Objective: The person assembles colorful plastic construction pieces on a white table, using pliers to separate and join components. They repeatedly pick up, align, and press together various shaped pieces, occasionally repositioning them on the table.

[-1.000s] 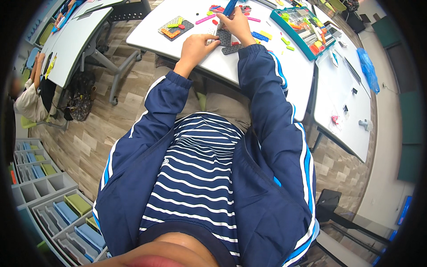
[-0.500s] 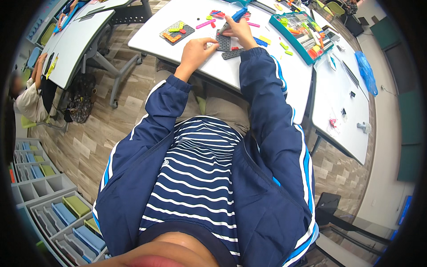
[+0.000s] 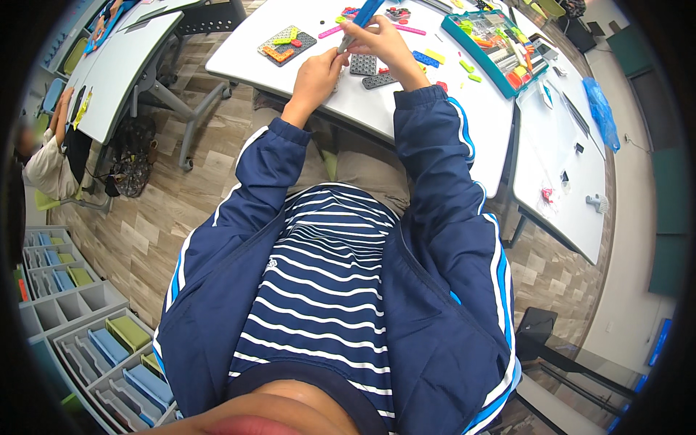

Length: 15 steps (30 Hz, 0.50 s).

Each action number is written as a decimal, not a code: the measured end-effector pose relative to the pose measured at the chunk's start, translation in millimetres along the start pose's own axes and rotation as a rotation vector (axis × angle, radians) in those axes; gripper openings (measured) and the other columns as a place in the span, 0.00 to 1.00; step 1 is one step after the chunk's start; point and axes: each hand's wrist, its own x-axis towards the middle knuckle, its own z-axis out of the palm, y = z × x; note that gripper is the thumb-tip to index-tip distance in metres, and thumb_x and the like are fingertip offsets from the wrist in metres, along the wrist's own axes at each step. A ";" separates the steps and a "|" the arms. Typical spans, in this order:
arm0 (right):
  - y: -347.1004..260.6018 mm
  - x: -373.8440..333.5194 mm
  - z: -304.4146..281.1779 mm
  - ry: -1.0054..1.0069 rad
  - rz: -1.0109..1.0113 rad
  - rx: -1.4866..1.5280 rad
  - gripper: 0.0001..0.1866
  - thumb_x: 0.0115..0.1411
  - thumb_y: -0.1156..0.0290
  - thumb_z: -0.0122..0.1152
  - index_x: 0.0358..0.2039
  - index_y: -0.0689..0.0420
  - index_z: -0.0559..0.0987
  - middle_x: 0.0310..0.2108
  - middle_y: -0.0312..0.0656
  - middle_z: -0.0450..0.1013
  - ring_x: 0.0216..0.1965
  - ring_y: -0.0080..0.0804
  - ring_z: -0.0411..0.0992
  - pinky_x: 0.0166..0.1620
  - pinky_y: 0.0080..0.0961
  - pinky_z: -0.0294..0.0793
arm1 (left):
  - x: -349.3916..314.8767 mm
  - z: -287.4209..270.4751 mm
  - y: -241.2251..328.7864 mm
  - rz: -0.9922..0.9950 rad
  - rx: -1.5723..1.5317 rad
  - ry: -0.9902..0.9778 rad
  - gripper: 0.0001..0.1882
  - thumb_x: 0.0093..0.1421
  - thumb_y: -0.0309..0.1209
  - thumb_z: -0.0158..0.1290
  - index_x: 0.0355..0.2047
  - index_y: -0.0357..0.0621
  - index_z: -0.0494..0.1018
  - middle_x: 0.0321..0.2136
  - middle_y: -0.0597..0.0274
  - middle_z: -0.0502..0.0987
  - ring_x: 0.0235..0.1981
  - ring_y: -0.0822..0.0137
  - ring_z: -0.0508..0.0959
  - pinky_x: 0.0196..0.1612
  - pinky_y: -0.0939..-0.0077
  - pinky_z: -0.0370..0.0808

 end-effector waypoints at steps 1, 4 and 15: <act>-1.2 -0.1 -4.9 0.024 -0.007 0.055 0.32 0.64 0.51 0.72 0.51 0.68 0.75 0.42 0.56 0.80 0.42 0.39 0.85 0.47 0.29 0.87 | 0.1 -1.3 0.8 -0.026 -0.011 -0.026 0.17 0.73 0.42 0.52 0.37 0.42 0.80 0.21 0.51 0.80 0.24 0.49 0.81 0.31 0.58 0.74; -3.7 -1.7 -21.2 0.079 -0.025 0.147 0.31 0.64 0.50 0.72 0.50 0.67 0.76 0.42 0.56 0.80 0.42 0.40 0.85 0.49 0.29 0.86 | 1.1 -5.9 6.5 -0.008 -0.074 -0.012 0.16 0.73 0.42 0.52 0.38 0.43 0.80 0.20 0.51 0.78 0.23 0.49 0.79 0.29 0.58 0.72; -1.3 -14.0 5.2 0.045 -0.010 0.155 0.28 0.63 0.56 0.74 0.49 0.68 0.75 0.41 0.52 0.80 0.42 0.37 0.84 0.47 0.32 0.88 | 0.3 -4.5 3.0 0.018 -0.131 -0.013 0.15 0.73 0.39 0.54 0.37 0.38 0.78 0.18 0.50 0.78 0.18 0.55 0.77 0.26 0.59 0.69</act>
